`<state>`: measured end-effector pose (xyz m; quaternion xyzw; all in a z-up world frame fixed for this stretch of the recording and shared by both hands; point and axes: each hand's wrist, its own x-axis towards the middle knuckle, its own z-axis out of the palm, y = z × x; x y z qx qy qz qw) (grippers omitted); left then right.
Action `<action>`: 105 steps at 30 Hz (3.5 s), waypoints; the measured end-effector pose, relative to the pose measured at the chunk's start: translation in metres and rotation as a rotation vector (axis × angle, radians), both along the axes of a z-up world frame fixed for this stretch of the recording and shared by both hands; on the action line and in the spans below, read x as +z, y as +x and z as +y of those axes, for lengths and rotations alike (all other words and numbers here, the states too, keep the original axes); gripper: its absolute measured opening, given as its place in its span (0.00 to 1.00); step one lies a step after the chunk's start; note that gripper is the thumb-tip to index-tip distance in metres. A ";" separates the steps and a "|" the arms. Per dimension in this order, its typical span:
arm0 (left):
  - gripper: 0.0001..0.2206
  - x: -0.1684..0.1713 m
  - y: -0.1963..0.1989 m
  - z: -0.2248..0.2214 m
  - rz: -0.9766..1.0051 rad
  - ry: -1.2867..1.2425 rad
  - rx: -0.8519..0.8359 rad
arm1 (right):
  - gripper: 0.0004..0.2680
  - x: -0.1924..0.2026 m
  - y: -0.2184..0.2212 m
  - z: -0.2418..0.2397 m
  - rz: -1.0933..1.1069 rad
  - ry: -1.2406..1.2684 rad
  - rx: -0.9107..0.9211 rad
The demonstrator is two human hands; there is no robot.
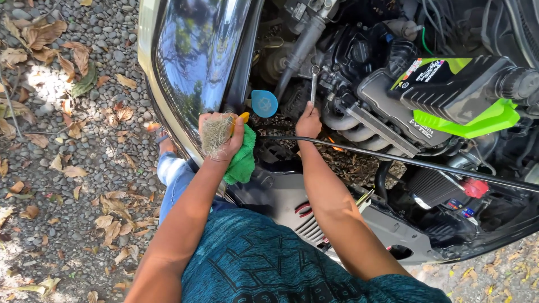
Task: Cleaning the engine bay with a brush and wiping the car window with a microfiber cloth.
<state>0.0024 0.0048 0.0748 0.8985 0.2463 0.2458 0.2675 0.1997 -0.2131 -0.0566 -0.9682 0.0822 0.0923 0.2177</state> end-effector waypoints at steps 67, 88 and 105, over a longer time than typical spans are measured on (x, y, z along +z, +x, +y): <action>0.15 -0.004 0.005 -0.002 -0.121 0.072 0.035 | 0.22 0.014 0.004 -0.012 0.143 0.235 0.127; 0.15 -0.003 0.008 0.000 -0.114 0.085 0.031 | 0.23 -0.022 0.027 -0.029 0.220 0.318 0.161; 0.14 -0.030 0.007 -0.005 -0.096 0.120 0.056 | 0.24 0.012 0.022 -0.022 0.178 0.119 0.218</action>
